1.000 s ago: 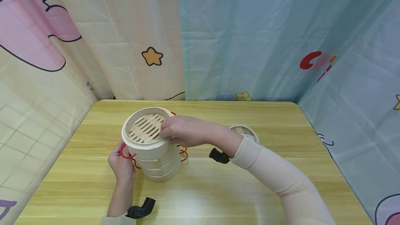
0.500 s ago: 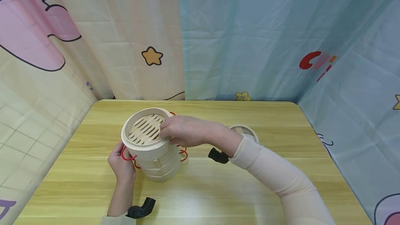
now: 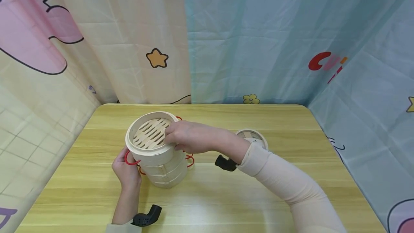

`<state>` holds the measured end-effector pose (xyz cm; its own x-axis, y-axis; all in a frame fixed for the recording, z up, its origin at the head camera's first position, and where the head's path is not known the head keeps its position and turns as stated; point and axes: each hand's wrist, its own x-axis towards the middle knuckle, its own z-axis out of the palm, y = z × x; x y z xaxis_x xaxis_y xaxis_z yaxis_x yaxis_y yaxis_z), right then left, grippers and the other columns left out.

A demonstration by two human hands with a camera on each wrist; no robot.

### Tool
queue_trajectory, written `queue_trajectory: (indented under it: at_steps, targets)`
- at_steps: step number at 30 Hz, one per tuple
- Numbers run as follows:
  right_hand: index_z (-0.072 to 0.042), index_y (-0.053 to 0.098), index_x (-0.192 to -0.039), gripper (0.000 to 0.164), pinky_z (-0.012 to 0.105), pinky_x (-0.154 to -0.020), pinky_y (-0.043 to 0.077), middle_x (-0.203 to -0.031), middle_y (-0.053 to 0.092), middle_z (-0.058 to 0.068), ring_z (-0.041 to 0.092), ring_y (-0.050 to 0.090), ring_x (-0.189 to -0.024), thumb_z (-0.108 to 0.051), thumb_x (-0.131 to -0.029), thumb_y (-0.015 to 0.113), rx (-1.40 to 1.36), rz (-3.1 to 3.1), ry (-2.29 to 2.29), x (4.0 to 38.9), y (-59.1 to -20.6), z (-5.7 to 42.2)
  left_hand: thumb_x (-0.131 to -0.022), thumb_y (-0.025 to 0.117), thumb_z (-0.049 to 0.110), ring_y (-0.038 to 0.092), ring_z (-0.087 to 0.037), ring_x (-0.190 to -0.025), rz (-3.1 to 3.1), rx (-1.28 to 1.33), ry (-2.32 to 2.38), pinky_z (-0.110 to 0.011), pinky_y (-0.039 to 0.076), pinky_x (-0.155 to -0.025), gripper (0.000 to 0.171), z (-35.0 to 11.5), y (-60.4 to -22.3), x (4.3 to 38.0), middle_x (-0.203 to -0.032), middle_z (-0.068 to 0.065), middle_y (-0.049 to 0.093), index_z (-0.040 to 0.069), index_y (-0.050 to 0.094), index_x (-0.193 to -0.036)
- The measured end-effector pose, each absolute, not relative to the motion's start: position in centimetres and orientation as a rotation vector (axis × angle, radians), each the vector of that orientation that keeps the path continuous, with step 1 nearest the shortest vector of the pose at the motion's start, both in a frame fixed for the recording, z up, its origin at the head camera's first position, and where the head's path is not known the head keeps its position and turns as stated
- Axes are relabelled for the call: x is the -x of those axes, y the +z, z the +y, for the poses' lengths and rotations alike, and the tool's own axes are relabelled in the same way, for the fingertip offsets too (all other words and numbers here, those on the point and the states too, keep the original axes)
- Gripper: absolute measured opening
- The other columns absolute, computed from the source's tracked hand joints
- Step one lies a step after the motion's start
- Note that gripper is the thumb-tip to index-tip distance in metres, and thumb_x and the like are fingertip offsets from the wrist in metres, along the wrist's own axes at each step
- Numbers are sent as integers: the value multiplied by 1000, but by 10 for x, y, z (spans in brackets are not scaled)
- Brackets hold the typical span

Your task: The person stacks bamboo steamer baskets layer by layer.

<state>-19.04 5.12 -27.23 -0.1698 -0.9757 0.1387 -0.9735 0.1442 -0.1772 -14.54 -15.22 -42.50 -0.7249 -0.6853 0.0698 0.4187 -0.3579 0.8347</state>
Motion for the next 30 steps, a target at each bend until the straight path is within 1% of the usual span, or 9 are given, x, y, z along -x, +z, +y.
queue_trajectory:
  at_steps: [6,12,14,18,20,26,27,28,30]
  targets:
    - [-5,66,-100,24,26,-89,42,-99,60,2,18,53,-96,1,-77,70,2012,2409,-379,185,-276,50,-82,56,-15,64,-10,-82,-1260,-448,-2054,-19,52,-68,26,-153,-426,145,-88,-1,68,-5,67,-103]
    - [-4,65,-100,23,26,-90,41,-97,60,3,18,53,-95,0,-78,69,2017,2461,-421,180,-280,49,-82,58,-14,63,-10,-89,-1307,-475,-2014,-20,51,-73,27,-153,-427,147,-93,0,69,-8,63,-107]
    - [-4,64,-98,22,28,-88,41,-95,59,2,18,52,-94,1,-77,69,2035,2485,-400,178,-281,49,-82,59,-12,63,-9,-87,-1313,-476,-2008,-19,51,-69,26,-152,-427,147,-92,0,69,-6,65,-106]
    - [-6,62,-95,21,30,-85,41,-92,57,1,18,50,-90,-1,-76,69,2068,2538,-325,173,-284,46,-82,61,-8,62,-6,-70,-1331,-486,-1983,-14,49,-51,23,-151,-427,146,-86,3,69,0,69,-102]
    - [-7,61,-93,19,30,-84,41,-91,56,0,19,50,-89,-2,-76,69,2067,2567,-294,170,-285,45,-83,61,-6,61,-5,-66,-1331,-485,-1980,-13,46,-45,21,-152,-427,146,-85,3,69,1,70,-101]
    - [-8,59,-90,16,31,-81,40,-88,55,0,20,49,-88,-4,-77,67,2022,2674,-211,160,-284,39,-84,62,-3,62,-5,-72,-1327,-463,-1975,-13,45,-45,16,-153,-429,146,-85,2,69,-2,70,-97]
    - [-8,59,-90,16,31,-81,40,-87,55,0,20,49,-88,-3,-77,67,2012,2696,-198,158,-284,38,-84,62,-2,62,-5,-72,-1324,-456,-1979,-13,45,-45,15,-153,-429,147,-84,2,69,-1,71,-96]
    - [-8,59,-89,15,30,-80,40,-87,55,0,20,49,-87,-3,-77,67,2005,2716,-195,156,-285,37,-84,63,-1,61,-5,-67,-1327,-462,-1978,-13,43,-41,13,-153,-429,147,-80,2,69,1,72,-93]
    - [-8,58,-87,14,30,-80,40,-84,54,1,20,48,-85,0,-77,65,1984,2753,-200,152,-285,35,-84,64,0,58,-4,-61,-1323,-459,-1981,-14,42,-40,11,-153,-429,147,-74,2,68,3,73,-89]
